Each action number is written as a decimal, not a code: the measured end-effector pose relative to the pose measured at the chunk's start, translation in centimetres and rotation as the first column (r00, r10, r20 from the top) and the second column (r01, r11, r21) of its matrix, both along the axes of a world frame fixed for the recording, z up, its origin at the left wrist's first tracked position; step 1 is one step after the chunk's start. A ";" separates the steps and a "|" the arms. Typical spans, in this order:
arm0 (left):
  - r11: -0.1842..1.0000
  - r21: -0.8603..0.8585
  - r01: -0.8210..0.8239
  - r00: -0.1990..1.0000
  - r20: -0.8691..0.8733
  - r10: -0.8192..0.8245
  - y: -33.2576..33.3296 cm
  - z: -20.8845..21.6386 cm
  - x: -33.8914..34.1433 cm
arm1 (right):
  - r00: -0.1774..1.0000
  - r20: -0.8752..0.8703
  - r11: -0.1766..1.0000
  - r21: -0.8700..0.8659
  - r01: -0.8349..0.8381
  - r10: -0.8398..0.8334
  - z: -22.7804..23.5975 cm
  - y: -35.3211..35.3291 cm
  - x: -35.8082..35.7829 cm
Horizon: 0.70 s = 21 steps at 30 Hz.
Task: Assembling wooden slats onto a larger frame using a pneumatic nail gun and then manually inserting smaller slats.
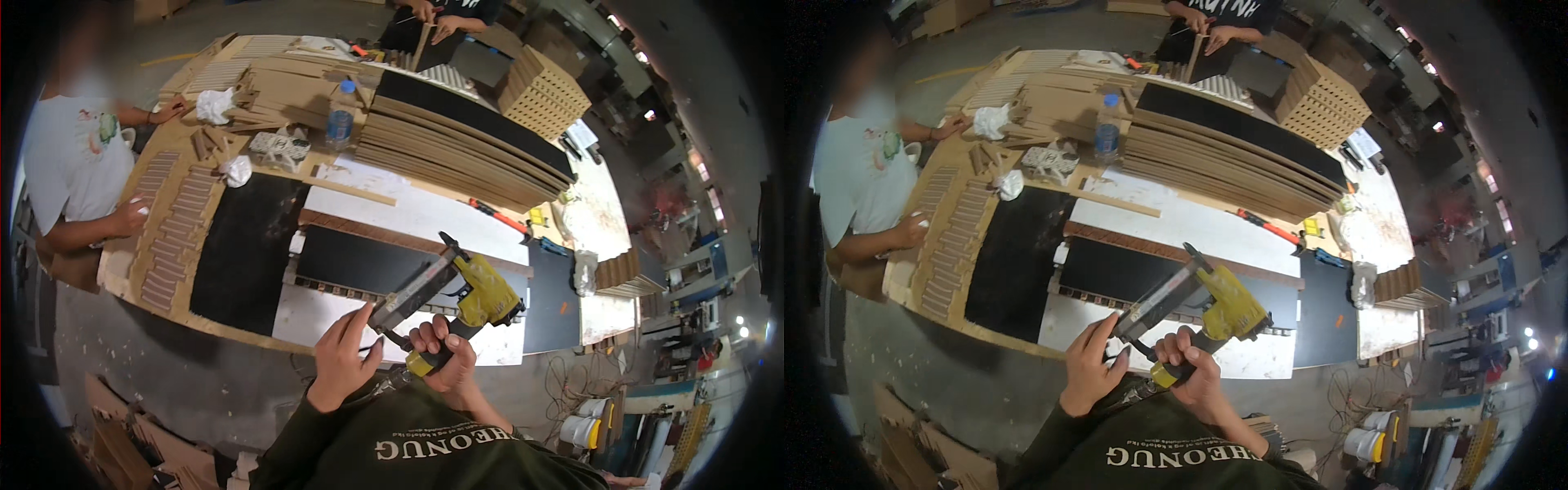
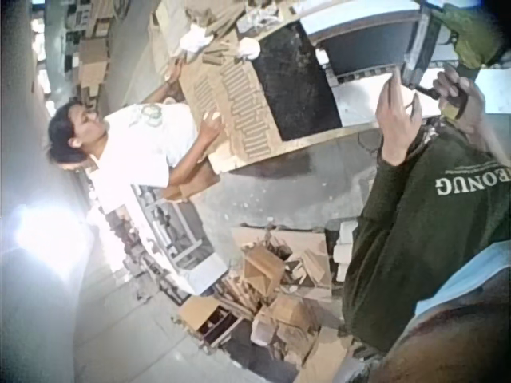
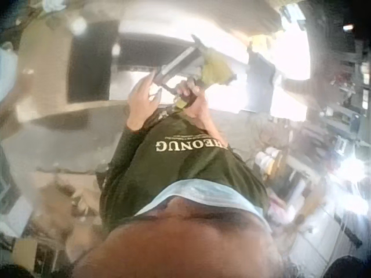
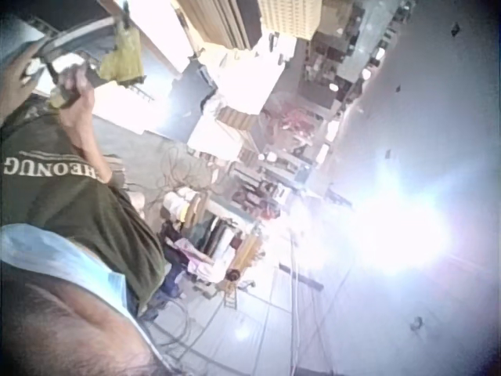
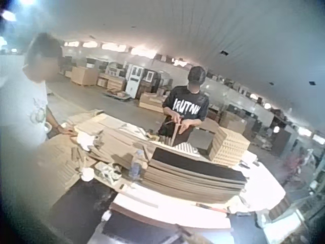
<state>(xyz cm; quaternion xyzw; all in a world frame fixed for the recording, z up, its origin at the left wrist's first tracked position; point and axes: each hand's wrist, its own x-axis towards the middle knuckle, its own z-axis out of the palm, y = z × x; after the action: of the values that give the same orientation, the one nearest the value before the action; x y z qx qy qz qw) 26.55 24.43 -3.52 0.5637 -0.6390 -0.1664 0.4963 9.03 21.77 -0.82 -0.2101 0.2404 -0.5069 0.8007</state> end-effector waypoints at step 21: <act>0.926 0.370 -0.078 0.281 -0.883 0.377 6.6 -5.8 12.9 | 0.681 -0.366 0.768 0.192 -0.611 0.634 -7.2 -2.6 15.9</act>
<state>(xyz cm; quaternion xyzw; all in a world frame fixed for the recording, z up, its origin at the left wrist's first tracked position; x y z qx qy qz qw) 39.49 31.07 -9.33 0.5040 -0.1136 -0.4701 0.7156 24.90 19.17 -7.99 -0.3588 0.3303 -0.1421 0.8613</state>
